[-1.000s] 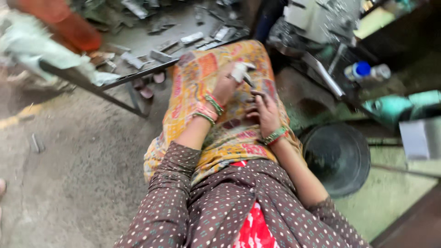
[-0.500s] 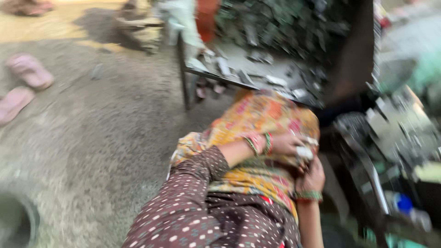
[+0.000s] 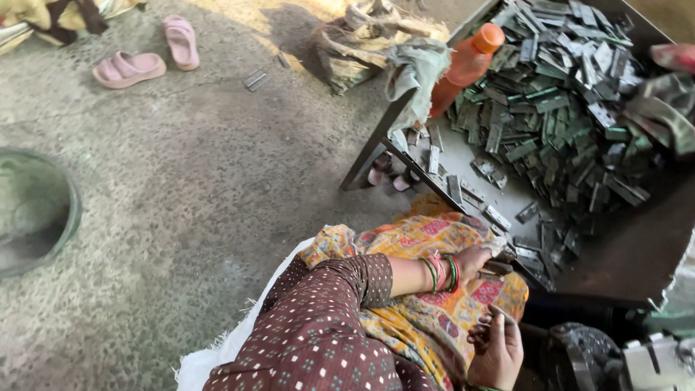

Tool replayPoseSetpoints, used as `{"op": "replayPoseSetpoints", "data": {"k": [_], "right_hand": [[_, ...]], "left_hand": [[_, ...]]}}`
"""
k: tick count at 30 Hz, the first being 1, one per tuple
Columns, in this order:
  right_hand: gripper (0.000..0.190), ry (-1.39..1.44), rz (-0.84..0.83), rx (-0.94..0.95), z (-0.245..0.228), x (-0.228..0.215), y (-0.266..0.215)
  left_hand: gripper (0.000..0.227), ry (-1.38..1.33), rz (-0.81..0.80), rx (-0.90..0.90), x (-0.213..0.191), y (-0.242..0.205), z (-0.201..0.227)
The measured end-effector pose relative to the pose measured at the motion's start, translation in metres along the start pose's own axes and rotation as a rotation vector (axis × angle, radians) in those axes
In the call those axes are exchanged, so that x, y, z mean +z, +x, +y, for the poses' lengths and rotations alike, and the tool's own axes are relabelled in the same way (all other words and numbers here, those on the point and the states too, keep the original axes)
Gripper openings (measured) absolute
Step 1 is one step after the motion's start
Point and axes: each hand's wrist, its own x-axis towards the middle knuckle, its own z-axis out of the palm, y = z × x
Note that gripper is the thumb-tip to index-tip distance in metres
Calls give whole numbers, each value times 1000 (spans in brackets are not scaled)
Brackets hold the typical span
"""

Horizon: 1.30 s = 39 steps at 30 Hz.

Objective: The person sits on the floor and repeatedly picks up small metal brackets from a pile, places them into a drill press, and operates the lever to drill holes. After drilling, the person removes the bracket and places it back into the pile.

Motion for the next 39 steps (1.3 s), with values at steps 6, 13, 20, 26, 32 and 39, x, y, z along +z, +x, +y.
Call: {"op": "replayPoseSetpoints", "data": {"k": [6, 13, 20, 26, 32, 39], "right_hand": [[21, -148, -191, -255, -28, 72, 67], [14, -1126, -319, -880, 15, 94, 101], [10, -986, -283, -852, 28, 80, 130], [12, -915, -255, -765, 32, 78, 143], [10, -920, -249, -739, 31, 78, 145], [10, -927, -260, -739, 32, 79, 143]], "left_hand": [[17, 24, 9, -30, -14, 7, -18], [17, 126, 53, -144, -50, 13, -11], [17, 183, 70, -247, -58, 31, -29], [17, 224, 107, -272, -80, 39, -24], [17, 252, 127, -328, -91, 31, -31], [17, 266, 110, -313, -90, 32, -29]]}}
